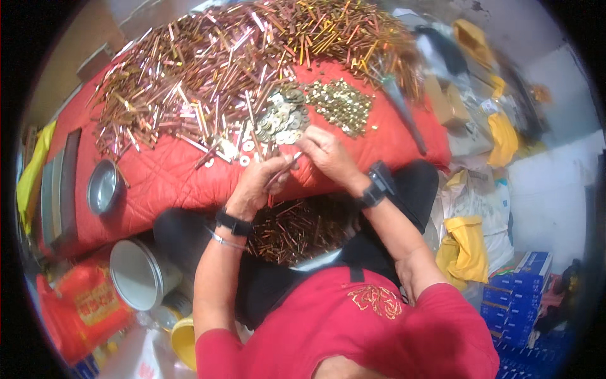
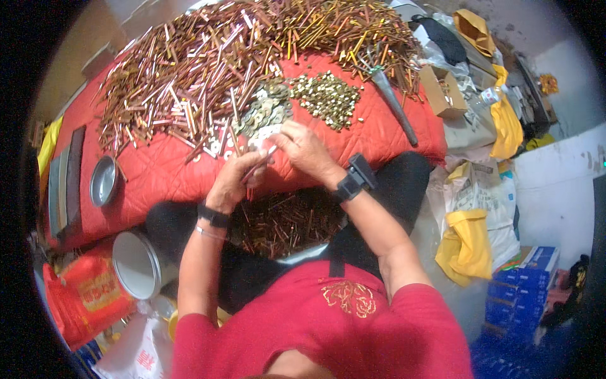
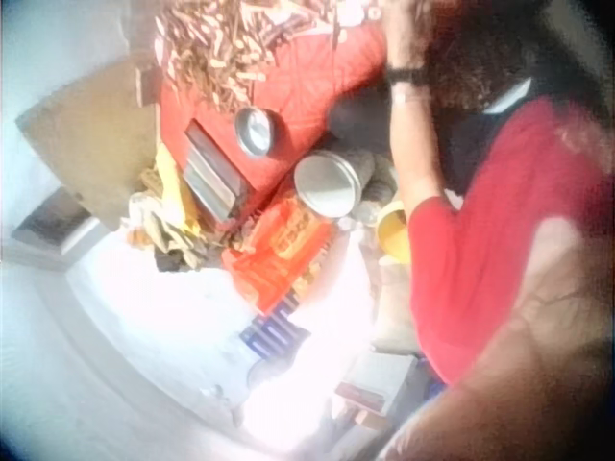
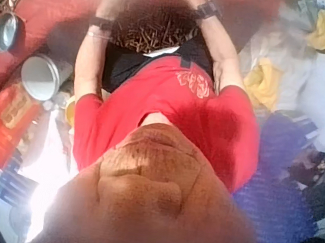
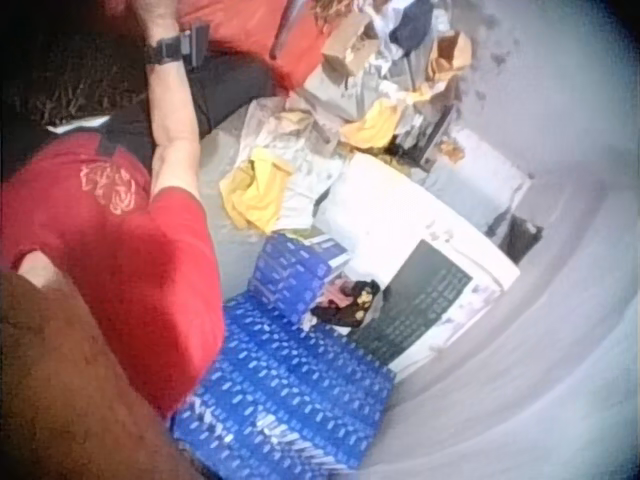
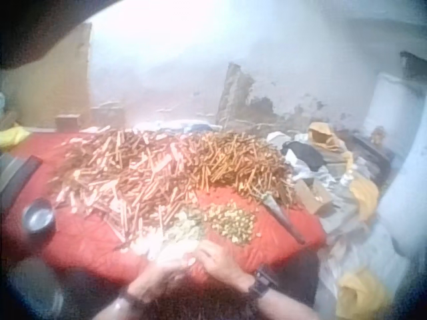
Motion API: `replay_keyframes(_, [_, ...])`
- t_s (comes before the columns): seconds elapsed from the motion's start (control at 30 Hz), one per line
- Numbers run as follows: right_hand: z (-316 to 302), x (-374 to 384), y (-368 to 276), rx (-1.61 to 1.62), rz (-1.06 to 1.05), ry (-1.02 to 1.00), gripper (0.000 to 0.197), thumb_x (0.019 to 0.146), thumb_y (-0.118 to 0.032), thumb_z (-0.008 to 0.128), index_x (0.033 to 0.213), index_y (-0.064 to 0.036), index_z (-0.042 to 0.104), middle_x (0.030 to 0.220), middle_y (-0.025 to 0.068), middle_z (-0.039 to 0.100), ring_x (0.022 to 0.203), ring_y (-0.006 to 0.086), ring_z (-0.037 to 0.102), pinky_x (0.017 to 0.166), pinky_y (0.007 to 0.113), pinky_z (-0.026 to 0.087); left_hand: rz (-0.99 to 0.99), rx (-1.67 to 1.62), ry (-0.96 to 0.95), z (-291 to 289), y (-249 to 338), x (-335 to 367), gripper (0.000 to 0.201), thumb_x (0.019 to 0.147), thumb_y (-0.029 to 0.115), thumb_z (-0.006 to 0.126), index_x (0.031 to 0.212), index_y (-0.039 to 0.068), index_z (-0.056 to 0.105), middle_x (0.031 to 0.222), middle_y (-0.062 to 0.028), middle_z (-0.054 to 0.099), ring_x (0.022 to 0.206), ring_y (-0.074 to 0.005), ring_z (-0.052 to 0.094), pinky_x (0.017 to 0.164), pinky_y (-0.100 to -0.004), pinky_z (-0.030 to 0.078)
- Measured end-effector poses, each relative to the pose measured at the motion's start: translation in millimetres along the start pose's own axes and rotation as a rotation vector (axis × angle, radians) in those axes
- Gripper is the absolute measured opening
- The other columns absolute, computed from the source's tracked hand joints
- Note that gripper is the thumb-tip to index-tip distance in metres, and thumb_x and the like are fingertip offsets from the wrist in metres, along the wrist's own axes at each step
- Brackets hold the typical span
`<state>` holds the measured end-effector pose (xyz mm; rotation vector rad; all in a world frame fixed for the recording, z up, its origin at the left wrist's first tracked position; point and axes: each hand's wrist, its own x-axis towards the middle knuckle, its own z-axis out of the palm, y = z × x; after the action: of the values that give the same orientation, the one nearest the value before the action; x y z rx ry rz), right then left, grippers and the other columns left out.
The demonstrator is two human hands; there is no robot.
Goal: Manual assembly of small metal tubes and washers into finished units.
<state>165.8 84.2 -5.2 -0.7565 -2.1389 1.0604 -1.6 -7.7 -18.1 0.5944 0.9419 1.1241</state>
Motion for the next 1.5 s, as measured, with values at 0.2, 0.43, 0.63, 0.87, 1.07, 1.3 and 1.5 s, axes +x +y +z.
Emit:
replay_keyframes(0.2, [-7,-1,-6,0.027,-0.004,0.042,0.023,0.089,-0.018,0.059,0.106,-0.0027,0.058,0.084,0.0064,0.055,0.075,0.0179,0.056,0.070,0.031,0.044,0.020,-0.003,-0.041,-2,4,3,0.021,0.087,0.024,0.062,0.085,0.003,0.063,0.057,0.0041,0.048,0.043,-0.0051,0.039,0.039,-0.0197,0.027])
replay_keyframes(0.43, [-38,3,-1,0.587,0.292,-0.436,0.035,0.097,-0.021,0.050,0.129,-0.0064,0.050,0.074,-0.0037,0.051,0.062,0.0050,0.042,0.059,0.019,0.037,0.104,0.402,-0.045,12,16,-15,0.018,0.088,0.022,0.064,0.085,0.004,0.062,0.065,0.0042,0.053,0.055,-0.0049,0.046,0.048,-0.0205,0.033])
replay_keyframes(0.63, [-85,80,89,-0.527,-0.168,0.245,0.025,0.082,-0.017,0.062,0.105,-0.0061,0.061,0.087,0.0146,0.060,0.083,0.0289,0.060,0.074,0.040,0.049,0.093,0.131,0.022,7,17,-3,0.024,0.091,0.023,0.060,0.101,0.001,0.060,0.070,0.0041,0.049,0.055,-0.0066,0.042,0.049,-0.0211,0.036])
replay_keyframes(0.87, [-113,167,156,-1.283,-0.206,0.355,0.014,0.076,-0.010,0.060,0.090,-0.0122,0.064,0.089,0.0119,0.052,0.088,0.0306,0.054,0.073,0.041,0.045,0.130,-0.644,-0.026,-29,16,11,0.041,0.090,0.008,0.054,0.126,-0.006,0.044,0.100,-0.0082,0.053,0.081,-0.0150,0.053,0.069,-0.0269,0.048])
replay_keyframes(1.07, [-122,185,151,-1.203,-0.384,0.296,0.007,0.075,-0.013,0.060,0.079,-0.0157,0.064,0.090,0.0041,0.055,0.090,0.0269,0.053,0.075,0.041,0.041,0.205,-0.706,0.080,-44,7,15,0.048,0.086,-0.002,0.056,0.131,-0.006,0.040,0.102,-0.0107,0.057,0.093,-0.0186,0.055,0.085,-0.0342,0.049])
replay_keyframes(1.3, [-141,131,111,-0.665,-0.359,0.399,0.010,0.086,-0.007,0.057,0.096,-0.0087,0.060,0.092,0.0092,0.060,0.082,0.0279,0.061,0.071,0.039,0.047,0.193,-0.807,0.049,-51,-3,26,0.032,0.089,0.006,0.058,0.118,-0.005,0.050,0.093,-0.0109,0.059,0.075,-0.0174,0.059,0.072,-0.0307,0.056])
replay_keyframes(1.5, [-75,71,14,-0.409,-0.203,0.224,0.012,0.091,-0.014,0.056,0.097,-0.0047,0.059,0.087,0.0147,0.063,0.082,0.0295,0.063,0.072,0.037,0.048,0.294,-0.751,0.106,-47,3,25,0.032,0.088,0.002,0.055,0.119,-0.006,0.050,0.090,-0.0122,0.061,0.079,-0.0188,0.061,0.071,-0.0314,0.057])
